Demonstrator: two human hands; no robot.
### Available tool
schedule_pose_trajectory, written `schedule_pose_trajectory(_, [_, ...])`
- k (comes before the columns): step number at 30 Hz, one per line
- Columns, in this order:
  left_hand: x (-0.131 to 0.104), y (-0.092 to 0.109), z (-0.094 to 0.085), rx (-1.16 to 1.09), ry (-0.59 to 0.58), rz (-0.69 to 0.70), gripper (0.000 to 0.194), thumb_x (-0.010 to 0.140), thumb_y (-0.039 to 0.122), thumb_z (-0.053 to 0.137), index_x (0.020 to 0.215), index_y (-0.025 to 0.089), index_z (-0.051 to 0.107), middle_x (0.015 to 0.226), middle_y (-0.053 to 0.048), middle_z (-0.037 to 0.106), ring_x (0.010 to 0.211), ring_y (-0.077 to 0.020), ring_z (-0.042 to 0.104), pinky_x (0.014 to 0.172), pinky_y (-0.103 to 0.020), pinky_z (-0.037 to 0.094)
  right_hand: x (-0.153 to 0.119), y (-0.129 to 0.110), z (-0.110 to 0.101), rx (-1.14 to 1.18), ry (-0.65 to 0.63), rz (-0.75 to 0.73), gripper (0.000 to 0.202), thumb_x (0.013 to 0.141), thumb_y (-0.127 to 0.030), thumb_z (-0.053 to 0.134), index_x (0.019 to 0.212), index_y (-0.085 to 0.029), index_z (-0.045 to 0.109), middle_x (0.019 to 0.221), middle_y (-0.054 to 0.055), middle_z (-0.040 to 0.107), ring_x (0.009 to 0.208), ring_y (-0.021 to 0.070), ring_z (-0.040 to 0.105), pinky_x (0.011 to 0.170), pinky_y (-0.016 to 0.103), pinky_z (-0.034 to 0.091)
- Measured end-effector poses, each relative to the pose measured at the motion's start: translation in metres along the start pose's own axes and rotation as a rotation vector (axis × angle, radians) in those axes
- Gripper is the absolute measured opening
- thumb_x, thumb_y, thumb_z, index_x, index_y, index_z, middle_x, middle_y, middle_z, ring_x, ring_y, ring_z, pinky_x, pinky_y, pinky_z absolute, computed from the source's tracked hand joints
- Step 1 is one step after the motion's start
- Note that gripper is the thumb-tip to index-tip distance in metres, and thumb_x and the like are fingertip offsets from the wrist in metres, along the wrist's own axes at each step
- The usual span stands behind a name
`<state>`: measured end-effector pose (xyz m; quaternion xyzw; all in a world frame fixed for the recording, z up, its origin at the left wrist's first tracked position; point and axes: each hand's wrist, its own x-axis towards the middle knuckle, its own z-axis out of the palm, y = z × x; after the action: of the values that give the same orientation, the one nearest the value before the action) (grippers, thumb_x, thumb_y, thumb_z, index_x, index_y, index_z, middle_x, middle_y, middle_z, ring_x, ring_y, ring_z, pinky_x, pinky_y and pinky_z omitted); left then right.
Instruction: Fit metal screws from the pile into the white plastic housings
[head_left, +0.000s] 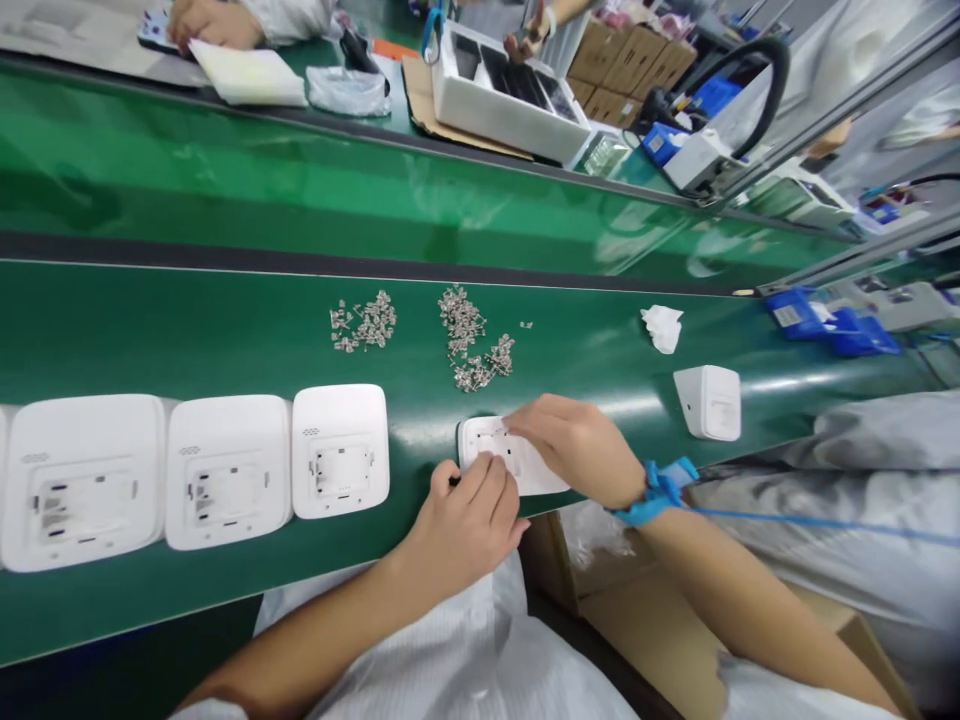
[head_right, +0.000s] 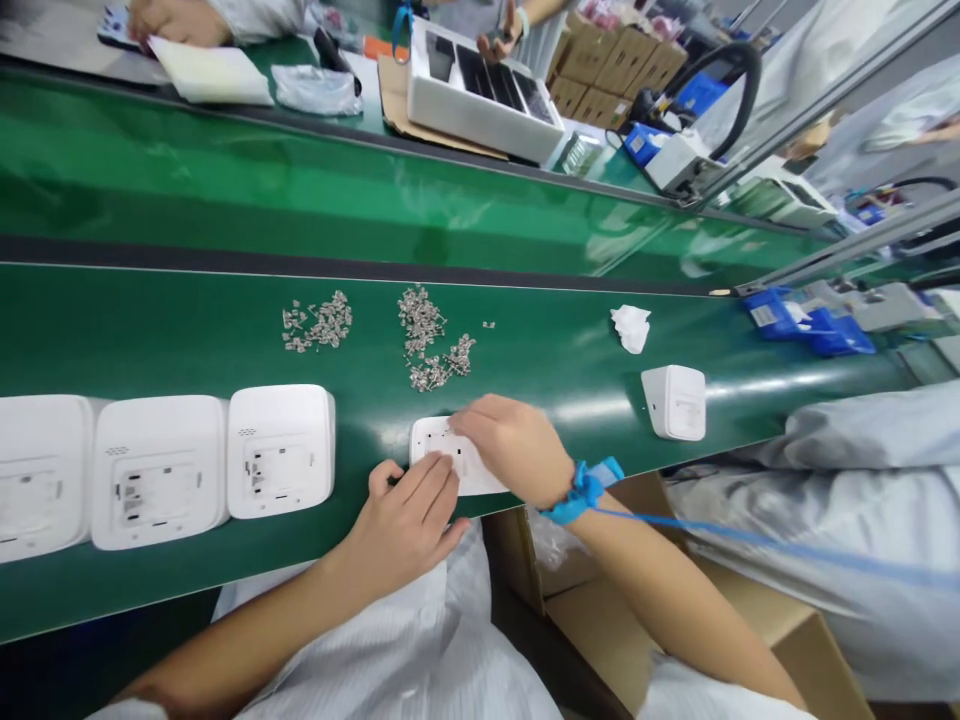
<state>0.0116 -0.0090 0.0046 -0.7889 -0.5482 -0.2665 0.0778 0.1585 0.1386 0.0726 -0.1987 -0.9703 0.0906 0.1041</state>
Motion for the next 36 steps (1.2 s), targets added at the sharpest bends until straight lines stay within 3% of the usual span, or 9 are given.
schedule_pose_trajectory(5, [-0.002, 0.0, -0.002, 0.041, -0.03, 0.026, 0.036, 0.1, 0.035, 0.051, 0.118, 0.007, 0.065, 0.127, -0.017, 0.062, 0.123, -0.0286, 0.052, 0.082, -0.043, 0.038, -0.001, -0.018, 0.016, -0.145, 0.058, -0.034, 0.025, 0.099, -0.009, 0.047, 0.093, -0.015, 0.07, 0.089, 0.01, 0.067, 0.08, 0.0214, 0.055, 0.071, 0.033, 0.05])
schedule_pose_trajectory(17, [-0.004, 0.001, -0.001, 0.078, -0.046, 0.047, 0.035, 0.1, 0.031, 0.051, 0.123, 0.007, 0.063, 0.126, -0.016, 0.062, 0.124, -0.029, 0.051, 0.084, -0.042, 0.04, -0.001, -0.013, 0.023, -0.093, 0.046, -0.079, 0.024, 0.1, -0.01, 0.049, 0.092, -0.018, 0.071, 0.087, 0.008, 0.063, 0.078, 0.0197, 0.05, 0.07, 0.033, 0.046])
schedule_pose_trajectory(21, [-0.004, 0.001, 0.0, 0.07, -0.038, 0.035, 0.032, 0.099, 0.029, 0.051, 0.12, 0.008, 0.064, 0.124, -0.016, 0.063, 0.122, -0.0285, 0.052, 0.083, -0.042, 0.039, -0.002, -0.014, 0.02, -0.079, 0.013, -0.102, 0.023, 0.1, -0.012, 0.049, 0.096, -0.016, 0.071, 0.09, 0.01, 0.064, 0.08, 0.0205, 0.051, 0.07, 0.034, 0.048])
schedule_pose_trajectory(28, [-0.004, 0.002, 0.002, 0.027, -0.029, 0.023, 0.028, 0.098, 0.028, 0.054, 0.116, 0.009, 0.065, 0.118, -0.015, 0.065, 0.118, -0.0288, 0.055, 0.083, -0.042, 0.038, -0.006, -0.018, 0.029, 0.042, 0.152, 0.061, 0.018, 0.096, -0.009, 0.052, 0.102, -0.019, 0.067, 0.093, 0.008, 0.068, 0.085, 0.0214, 0.058, 0.074, 0.036, 0.052])
schedule_pose_trajectory(32, [-0.002, 0.001, 0.0, -0.019, -0.029, -0.01, 0.028, 0.098, 0.028, 0.053, 0.116, 0.009, 0.065, 0.119, -0.014, 0.065, 0.118, -0.0284, 0.055, 0.081, -0.042, 0.037, -0.01, -0.02, 0.03, 0.018, 0.177, 0.013, 0.018, 0.096, -0.008, 0.054, 0.104, -0.019, 0.065, 0.093, 0.008, 0.07, 0.084, 0.0218, 0.06, 0.075, 0.037, 0.053])
schedule_pose_trajectory(36, [0.0, 0.0, -0.002, -0.08, -0.023, -0.044, 0.028, 0.096, 0.032, 0.055, 0.112, 0.011, 0.066, 0.121, -0.014, 0.065, 0.132, -0.0336, 0.047, 0.085, -0.043, 0.036, -0.016, -0.02, 0.033, 0.018, 0.224, -0.008, 0.019, 0.094, -0.008, 0.058, 0.105, -0.021, 0.067, 0.092, 0.006, 0.073, 0.086, 0.0215, 0.064, 0.077, 0.037, 0.054])
